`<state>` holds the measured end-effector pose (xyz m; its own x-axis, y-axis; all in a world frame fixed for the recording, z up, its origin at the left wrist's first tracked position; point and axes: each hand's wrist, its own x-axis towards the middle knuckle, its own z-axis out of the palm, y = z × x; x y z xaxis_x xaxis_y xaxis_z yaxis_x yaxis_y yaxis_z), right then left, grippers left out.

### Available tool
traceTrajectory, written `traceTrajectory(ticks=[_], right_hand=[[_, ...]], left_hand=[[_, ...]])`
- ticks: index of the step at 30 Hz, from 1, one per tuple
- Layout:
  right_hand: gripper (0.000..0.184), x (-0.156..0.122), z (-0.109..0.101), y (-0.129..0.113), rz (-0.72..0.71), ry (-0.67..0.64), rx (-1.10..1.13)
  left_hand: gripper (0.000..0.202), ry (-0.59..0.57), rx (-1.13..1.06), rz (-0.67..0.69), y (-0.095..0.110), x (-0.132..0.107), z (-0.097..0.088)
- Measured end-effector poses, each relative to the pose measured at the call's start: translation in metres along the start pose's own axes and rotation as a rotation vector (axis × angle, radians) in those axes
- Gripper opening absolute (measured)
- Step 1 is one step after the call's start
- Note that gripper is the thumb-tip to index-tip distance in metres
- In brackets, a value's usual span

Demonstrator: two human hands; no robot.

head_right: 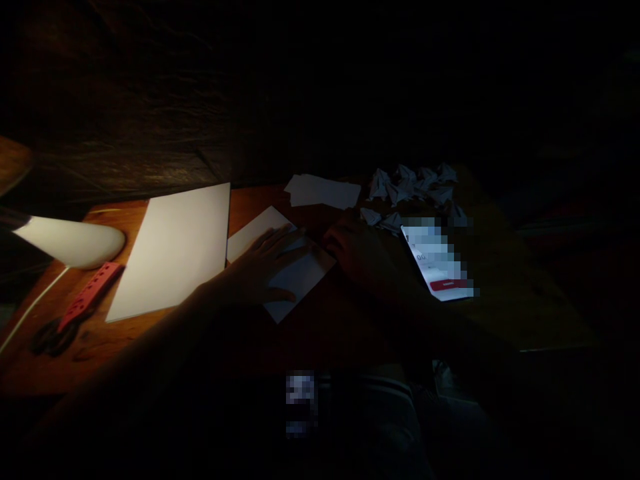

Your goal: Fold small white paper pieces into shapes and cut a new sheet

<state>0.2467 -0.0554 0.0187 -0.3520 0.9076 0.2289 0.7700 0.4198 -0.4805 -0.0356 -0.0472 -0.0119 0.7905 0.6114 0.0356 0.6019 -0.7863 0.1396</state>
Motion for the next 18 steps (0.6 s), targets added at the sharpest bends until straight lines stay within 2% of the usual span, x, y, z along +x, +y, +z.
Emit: traceTrajectory(ticks=[8,12,18], right_hand=[[0.017,-0.019,-0.006,0.008,0.165,0.106,-0.181],[0.018,-0.014,-0.004,0.006,0.126,0.080,-0.120],[0.018,0.013,0.011,0.009,0.014,0.045,-0.009]], left_hand=[[0.110,-0.004,-0.012,0.016,0.002,-0.001,-0.007],[0.107,-0.004,-0.012,0.025,0.001,-0.003,-0.009],[0.109,0.037,-0.013,0.028,0.001,-0.002,-0.003]])
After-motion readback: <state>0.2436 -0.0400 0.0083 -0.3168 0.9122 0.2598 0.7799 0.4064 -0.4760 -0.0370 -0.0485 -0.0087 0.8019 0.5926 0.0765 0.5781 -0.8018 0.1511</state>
